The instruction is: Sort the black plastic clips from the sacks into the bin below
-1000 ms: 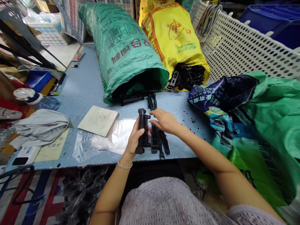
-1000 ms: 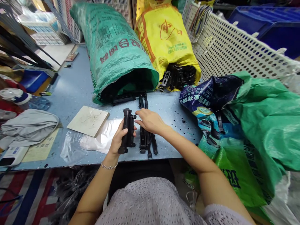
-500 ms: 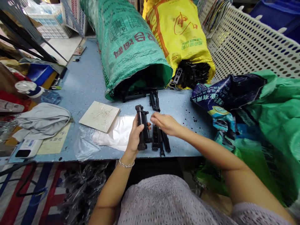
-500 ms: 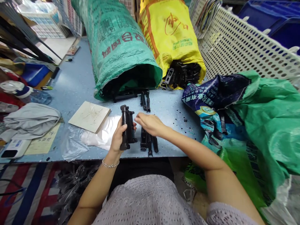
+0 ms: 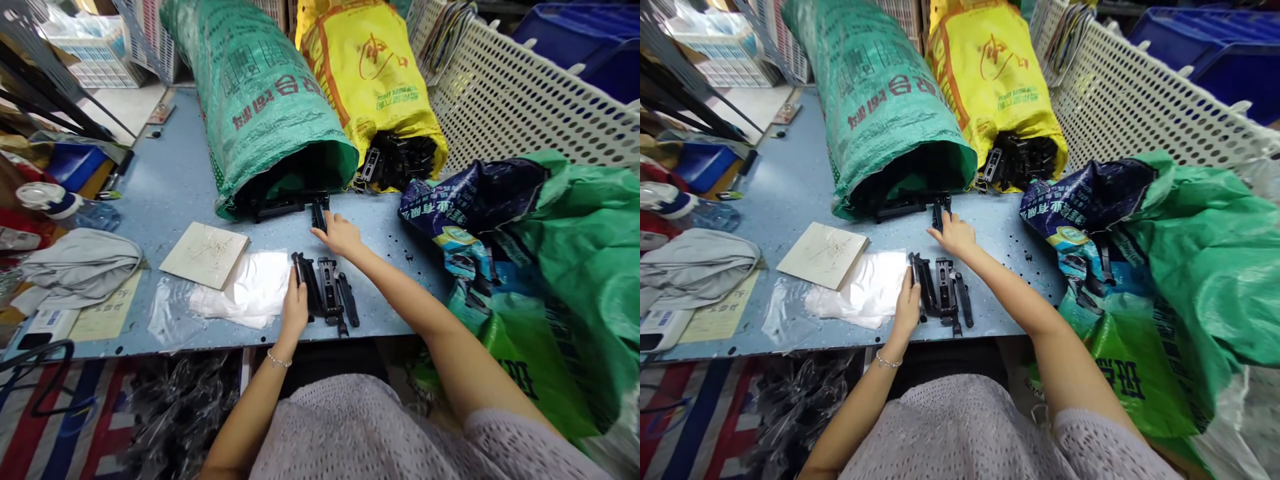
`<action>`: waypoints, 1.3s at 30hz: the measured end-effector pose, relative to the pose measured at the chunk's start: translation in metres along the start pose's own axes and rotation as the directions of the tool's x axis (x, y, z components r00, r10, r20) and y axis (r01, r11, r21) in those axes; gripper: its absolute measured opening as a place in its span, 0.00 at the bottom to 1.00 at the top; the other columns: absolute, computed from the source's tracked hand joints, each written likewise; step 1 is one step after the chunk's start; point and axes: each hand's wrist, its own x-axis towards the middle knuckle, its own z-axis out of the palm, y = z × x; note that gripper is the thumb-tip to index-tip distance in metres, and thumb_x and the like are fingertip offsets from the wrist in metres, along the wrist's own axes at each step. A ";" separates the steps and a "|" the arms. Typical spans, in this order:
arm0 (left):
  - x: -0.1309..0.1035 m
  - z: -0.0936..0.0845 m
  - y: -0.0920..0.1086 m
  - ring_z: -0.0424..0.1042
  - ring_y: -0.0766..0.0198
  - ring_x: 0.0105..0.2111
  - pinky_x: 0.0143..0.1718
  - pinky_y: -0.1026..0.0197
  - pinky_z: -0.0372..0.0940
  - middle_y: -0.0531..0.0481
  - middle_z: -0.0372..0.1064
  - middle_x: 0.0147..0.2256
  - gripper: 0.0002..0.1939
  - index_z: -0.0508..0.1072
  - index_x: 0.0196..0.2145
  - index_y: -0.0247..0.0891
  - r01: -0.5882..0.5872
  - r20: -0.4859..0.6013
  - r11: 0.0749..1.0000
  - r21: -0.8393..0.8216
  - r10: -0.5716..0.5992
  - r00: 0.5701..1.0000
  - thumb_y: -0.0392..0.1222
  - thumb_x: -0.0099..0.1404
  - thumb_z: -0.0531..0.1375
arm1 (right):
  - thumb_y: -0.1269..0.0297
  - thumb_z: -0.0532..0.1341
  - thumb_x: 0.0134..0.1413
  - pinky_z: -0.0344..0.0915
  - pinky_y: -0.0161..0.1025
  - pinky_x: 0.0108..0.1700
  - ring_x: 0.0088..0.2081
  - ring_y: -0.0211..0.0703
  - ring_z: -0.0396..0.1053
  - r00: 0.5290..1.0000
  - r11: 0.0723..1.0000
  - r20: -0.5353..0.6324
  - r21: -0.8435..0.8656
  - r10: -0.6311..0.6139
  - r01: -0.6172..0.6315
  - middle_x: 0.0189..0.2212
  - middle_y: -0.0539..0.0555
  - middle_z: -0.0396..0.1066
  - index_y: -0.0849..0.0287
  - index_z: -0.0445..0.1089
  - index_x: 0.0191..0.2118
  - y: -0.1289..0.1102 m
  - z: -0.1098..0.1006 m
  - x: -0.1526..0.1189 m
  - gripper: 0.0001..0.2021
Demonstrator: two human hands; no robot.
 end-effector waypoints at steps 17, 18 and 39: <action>0.012 0.003 0.078 0.74 0.63 0.39 0.39 0.62 0.69 0.47 0.73 0.43 0.18 0.70 0.48 0.39 0.216 0.278 0.817 -0.534 -0.071 0.958 0.48 0.63 0.62 | 0.44 0.42 0.69 0.61 0.43 0.41 0.41 0.50 0.67 0.909 0.903 -0.187 0.150 -0.373 0.402 0.38 0.59 0.71 0.59 0.66 0.44 -0.008 -0.023 -0.085 0.25; 0.007 0.002 0.078 0.74 0.63 0.36 0.35 0.62 0.69 0.46 0.73 0.41 0.16 0.71 0.46 0.38 0.224 0.291 0.819 -0.528 -0.073 0.954 0.50 0.64 0.60 | 0.44 0.42 0.68 0.61 0.43 0.41 0.42 0.50 0.66 0.860 0.870 -0.223 0.081 -0.460 0.486 0.40 0.60 0.70 0.59 0.66 0.45 -0.008 -0.022 -0.073 0.25; 0.009 -0.030 0.045 0.75 0.59 0.42 0.45 0.58 0.69 0.45 0.74 0.42 0.24 0.68 0.55 0.39 -0.032 -0.046 0.987 -0.157 0.025 0.999 0.56 0.68 0.54 | 0.47 0.42 0.70 0.57 0.36 0.33 0.26 0.38 0.64 0.824 0.751 0.310 0.631 -0.475 0.195 0.23 0.50 0.67 0.58 0.65 0.28 -0.030 0.019 -0.103 0.27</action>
